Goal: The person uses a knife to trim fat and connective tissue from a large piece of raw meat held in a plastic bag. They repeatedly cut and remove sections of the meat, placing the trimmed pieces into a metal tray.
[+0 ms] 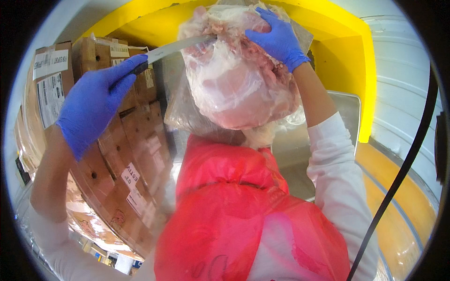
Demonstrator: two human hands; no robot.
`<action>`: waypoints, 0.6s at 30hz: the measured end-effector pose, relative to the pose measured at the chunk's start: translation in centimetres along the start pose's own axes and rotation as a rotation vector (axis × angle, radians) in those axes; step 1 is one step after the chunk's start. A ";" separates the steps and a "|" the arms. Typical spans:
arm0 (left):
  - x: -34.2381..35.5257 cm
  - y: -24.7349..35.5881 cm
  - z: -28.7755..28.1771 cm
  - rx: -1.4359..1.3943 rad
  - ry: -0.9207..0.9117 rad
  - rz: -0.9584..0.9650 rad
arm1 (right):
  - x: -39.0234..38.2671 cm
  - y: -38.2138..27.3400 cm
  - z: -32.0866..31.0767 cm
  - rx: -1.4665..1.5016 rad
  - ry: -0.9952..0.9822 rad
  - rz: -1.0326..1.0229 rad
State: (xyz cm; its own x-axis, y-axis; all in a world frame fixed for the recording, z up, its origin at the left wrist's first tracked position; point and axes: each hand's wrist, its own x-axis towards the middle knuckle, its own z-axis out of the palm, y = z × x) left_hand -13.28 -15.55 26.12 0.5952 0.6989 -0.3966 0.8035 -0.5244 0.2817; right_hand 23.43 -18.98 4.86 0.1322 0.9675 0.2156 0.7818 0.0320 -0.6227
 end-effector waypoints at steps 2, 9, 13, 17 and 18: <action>1.2 -0.8 0.5 -0.173 0.010 0.094 | -0.2 0.2 0.0 0.019 -0.012 0.000; 1.8 3.1 6.5 -0.702 0.029 -0.106 | -0.7 0.7 -1.1 0.000 0.003 0.135; 0.1 4.2 13.3 -0.967 0.169 -0.251 | -1.8 -0.4 -0.6 -0.034 0.119 0.130; -0.7 6.7 18.0 -0.891 0.261 -0.239 | -2.0 -2.1 -1.2 -0.077 0.192 0.092; -0.4 7.0 19.0 -0.853 0.304 -0.207 | -2.2 -1.7 -1.2 -0.088 0.240 0.065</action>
State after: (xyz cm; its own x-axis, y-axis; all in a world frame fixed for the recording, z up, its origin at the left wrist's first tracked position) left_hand -8.16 -28.74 11.63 0.3191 0.8995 -0.2983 0.5585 0.0758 0.8260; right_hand 22.48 -21.41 6.35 0.3162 0.8793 0.3562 0.8157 -0.0603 -0.5753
